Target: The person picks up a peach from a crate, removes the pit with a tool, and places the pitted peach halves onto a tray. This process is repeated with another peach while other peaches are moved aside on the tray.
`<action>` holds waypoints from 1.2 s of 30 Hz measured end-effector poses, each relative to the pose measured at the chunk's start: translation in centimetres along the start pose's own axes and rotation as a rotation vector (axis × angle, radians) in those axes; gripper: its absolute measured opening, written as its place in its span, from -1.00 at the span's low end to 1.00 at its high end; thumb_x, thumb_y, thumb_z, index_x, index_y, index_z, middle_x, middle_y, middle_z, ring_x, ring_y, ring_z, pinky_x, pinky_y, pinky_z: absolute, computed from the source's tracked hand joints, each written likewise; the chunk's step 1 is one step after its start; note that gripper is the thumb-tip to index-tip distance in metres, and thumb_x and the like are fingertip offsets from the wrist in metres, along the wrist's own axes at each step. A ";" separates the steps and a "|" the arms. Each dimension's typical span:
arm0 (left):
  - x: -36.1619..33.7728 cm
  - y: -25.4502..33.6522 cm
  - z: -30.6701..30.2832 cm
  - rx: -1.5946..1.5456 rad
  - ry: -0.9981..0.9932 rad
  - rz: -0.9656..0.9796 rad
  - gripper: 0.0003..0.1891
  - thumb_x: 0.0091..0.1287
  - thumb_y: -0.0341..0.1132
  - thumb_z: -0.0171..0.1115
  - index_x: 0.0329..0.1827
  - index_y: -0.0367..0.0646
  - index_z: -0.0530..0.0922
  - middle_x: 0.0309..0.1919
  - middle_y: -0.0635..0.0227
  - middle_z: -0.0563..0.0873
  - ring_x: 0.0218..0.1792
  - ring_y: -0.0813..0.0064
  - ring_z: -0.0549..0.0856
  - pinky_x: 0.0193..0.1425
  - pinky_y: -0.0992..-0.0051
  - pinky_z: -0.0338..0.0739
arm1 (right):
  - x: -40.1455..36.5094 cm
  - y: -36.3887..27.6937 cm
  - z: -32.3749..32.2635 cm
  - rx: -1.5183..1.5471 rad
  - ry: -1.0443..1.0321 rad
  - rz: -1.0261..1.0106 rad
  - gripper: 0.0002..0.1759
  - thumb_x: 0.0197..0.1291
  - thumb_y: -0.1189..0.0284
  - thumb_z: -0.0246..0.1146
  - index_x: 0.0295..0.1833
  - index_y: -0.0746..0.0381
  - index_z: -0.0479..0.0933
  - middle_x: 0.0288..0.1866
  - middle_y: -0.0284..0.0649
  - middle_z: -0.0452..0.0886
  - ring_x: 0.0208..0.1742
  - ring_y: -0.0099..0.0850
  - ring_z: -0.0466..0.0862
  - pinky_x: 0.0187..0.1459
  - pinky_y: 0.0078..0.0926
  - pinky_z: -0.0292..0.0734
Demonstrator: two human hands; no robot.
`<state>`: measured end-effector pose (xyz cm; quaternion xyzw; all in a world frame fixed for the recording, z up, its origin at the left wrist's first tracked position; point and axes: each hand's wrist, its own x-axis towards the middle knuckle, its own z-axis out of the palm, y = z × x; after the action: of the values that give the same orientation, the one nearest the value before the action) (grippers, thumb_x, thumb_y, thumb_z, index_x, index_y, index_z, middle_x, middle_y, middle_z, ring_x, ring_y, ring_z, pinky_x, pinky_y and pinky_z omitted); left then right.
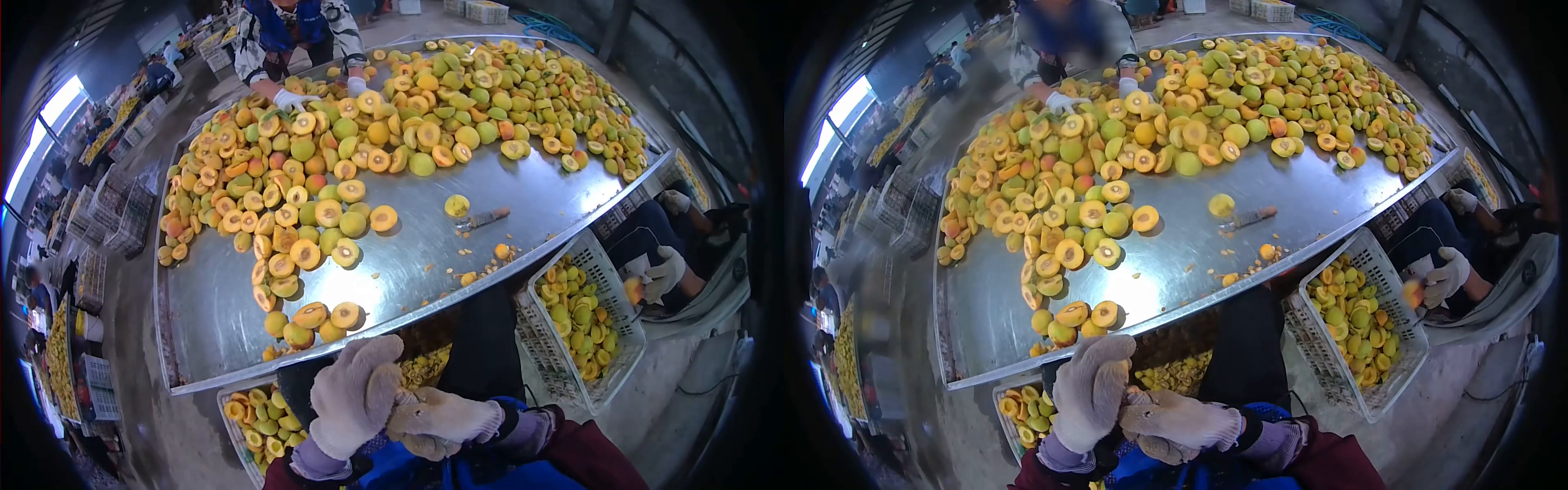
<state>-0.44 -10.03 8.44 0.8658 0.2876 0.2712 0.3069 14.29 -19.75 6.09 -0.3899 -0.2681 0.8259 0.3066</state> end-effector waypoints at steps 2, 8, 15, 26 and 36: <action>0.4 -0.5 -0.4 -0.500 -0.186 -0.492 -0.65 0.44 -0.14 0.12 0.09 -0.22 0.56 -0.07 0.23 0.69 -0.16 0.33 0.71 0.00 0.42 0.55 | 0.3 -0.5 0.3 -0.063 0.081 0.011 -0.63 0.37 0.10 0.13 -0.28 0.20 0.49 -0.63 -0.37 0.49 -0.69 -0.60 0.48 -0.67 -0.64 0.36; -1.1 -2.2 0.9 -1.009 -0.027 -0.492 -0.51 0.49 -0.03 0.05 0.13 -0.37 0.46 -0.09 0.14 0.65 -0.17 0.40 0.68 -0.08 0.48 0.59 | 0.4 -2.5 0.6 -0.227 0.118 0.117 -0.57 0.36 0.05 0.13 -0.38 0.18 0.43 -0.67 -0.37 0.45 -0.73 -0.60 0.44 -0.68 -0.65 0.35; -2.8 -1.3 1.2 -0.807 0.117 -0.677 -0.56 0.42 -0.14 0.18 0.14 -0.38 0.48 -0.06 0.12 0.68 -0.14 0.47 0.69 -0.01 0.49 0.57 | 2.0 0.2 0.3 -0.149 0.117 0.035 -0.56 0.34 0.03 0.15 -0.38 0.20 0.45 -0.69 -0.35 0.44 -0.78 -0.60 0.41 -0.76 -0.65 0.30; -2.0 0.4 0.5 -0.330 0.214 -0.295 -0.80 0.41 -0.33 0.13 -0.04 -0.24 0.61 -0.29 0.33 0.71 -0.33 0.54 0.65 -0.19 0.55 0.52 | 1.2 0.1 0.0 -0.098 -0.011 0.080 -0.60 0.33 0.04 0.11 -0.26 0.19 0.47 -0.68 -0.41 0.42 -0.79 -0.59 0.38 -0.78 -0.64 0.27; -3.3 -1.3 1.1 -0.645 0.313 -0.429 -0.73 0.44 -0.28 0.03 -0.01 -0.27 0.58 -0.37 0.35 0.64 -0.37 0.54 0.58 -0.24 0.53 0.48 | 1.7 -0.5 2.0 -0.103 0.015 -0.204 -0.58 0.35 -0.01 0.14 -0.26 0.14 0.51 -0.67 -0.40 0.46 -0.77 -0.60 0.40 -0.74 -0.65 0.24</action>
<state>-2.42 -11.77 5.81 0.5939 0.4048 0.4058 0.5645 11.96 -18.62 6.79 -0.3820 -0.3463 0.7725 0.3707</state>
